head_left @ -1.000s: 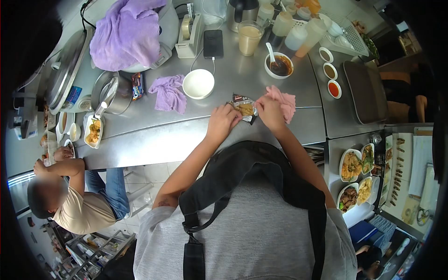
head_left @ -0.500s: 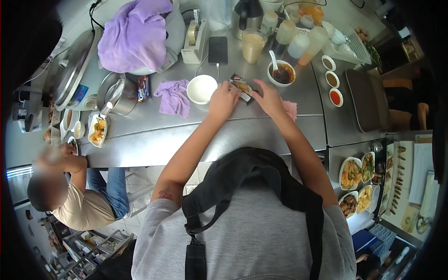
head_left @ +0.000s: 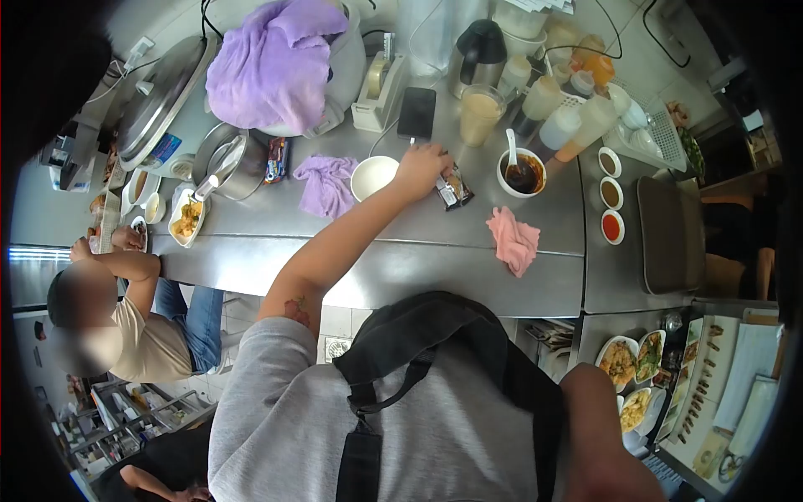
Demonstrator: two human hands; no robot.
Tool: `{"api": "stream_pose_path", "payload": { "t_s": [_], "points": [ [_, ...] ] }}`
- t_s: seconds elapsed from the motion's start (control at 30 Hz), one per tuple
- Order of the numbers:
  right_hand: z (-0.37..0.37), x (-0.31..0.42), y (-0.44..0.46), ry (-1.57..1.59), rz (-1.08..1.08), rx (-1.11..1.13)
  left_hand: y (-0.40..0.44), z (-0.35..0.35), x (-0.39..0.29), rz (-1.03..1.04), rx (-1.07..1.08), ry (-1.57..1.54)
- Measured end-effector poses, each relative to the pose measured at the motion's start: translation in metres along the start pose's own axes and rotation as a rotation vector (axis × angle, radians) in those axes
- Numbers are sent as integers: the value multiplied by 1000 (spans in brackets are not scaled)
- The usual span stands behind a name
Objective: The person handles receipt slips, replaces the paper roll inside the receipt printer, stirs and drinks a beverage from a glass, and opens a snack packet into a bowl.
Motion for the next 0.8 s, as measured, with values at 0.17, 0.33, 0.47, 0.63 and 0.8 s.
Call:
{"api": "stream_pose_path", "payload": {
  "t_s": [0.17, 0.33, 0.47, 0.63, 0.8],
  "points": [
    [-20, -2, -17, -8, 25, -50, -7, -3, -5, 166, -7, -61],
    [-55, -159, -65, -543, 693, -260, -13, -3, -26, 170, -59, -87],
    [-88, -299, -162, -872, 823, -219, -16, 0, -31, 134, -39, -108],
    [-91, -330, -184, -926, 786, -239, -22, 18, -29, 65, -11, -147],
    [-91, -335, -187, -1093, 849, -168, -23, 13, -35, 70, -77, -126]
  ]
}}
Point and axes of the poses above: each hand's wrist, its own y-axis towards the middle knuckle, its own z-axis out of the palm, x = y × z, the point moved 2 cm from there along y, towards the middle knuckle, and after that the axes turned 12 degrees about -x, right-handed, at the moved point
